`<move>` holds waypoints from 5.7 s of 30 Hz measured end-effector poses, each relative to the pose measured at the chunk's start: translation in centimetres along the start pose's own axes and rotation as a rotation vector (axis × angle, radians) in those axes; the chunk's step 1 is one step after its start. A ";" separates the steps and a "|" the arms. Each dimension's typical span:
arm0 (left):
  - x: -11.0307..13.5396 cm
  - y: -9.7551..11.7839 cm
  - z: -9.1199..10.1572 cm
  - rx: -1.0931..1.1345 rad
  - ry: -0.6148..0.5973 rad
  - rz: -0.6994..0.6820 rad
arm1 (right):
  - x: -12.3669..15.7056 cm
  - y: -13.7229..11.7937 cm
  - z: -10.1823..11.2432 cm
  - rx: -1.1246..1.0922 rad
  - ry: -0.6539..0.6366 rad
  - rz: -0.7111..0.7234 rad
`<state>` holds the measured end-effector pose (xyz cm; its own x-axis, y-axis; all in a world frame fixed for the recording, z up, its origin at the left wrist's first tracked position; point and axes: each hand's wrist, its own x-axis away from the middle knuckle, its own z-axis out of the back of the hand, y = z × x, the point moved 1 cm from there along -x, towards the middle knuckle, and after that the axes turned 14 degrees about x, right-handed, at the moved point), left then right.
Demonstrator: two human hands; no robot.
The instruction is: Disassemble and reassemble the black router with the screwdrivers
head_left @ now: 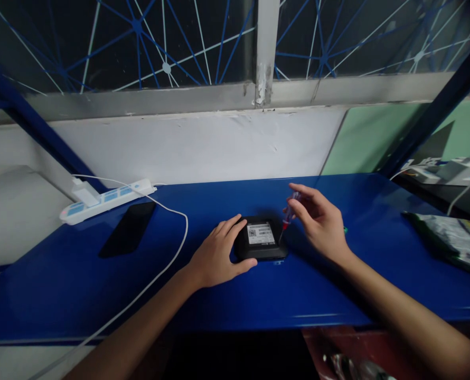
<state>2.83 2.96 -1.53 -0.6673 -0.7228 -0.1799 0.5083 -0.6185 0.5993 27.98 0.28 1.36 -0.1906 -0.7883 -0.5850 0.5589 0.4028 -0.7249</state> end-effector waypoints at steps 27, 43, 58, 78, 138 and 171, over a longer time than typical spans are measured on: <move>-0.2 -0.2 -0.1 -0.028 0.003 0.020 | 0.2 -0.1 0.0 -0.046 -0.064 -0.045; -0.1 -0.2 -0.3 -0.028 -0.002 0.024 | 0.2 0.0 0.0 -0.006 -0.059 -0.024; 0.0 0.1 -0.1 0.006 0.021 0.019 | 0.3 -0.3 0.0 0.105 -0.064 0.020; -0.3 -0.2 -0.1 0.011 0.026 -0.023 | 0.4 -1.7 -6.2 -0.064 0.009 0.017; -0.4 -0.3 -0.2 -0.011 0.025 0.000 | 0.7 -1.8 -5.0 -0.114 -0.153 0.066; -0.4 -0.4 -0.3 -0.002 0.036 -0.013 | 0.5 -2.5 -4.3 0.072 -0.039 0.161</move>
<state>3.03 3.37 -1.93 -0.6535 -0.7255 -0.2158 0.5010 -0.6282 0.5953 22.99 0.87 1.29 -0.0631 -0.7340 -0.6762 0.6364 0.4923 -0.5939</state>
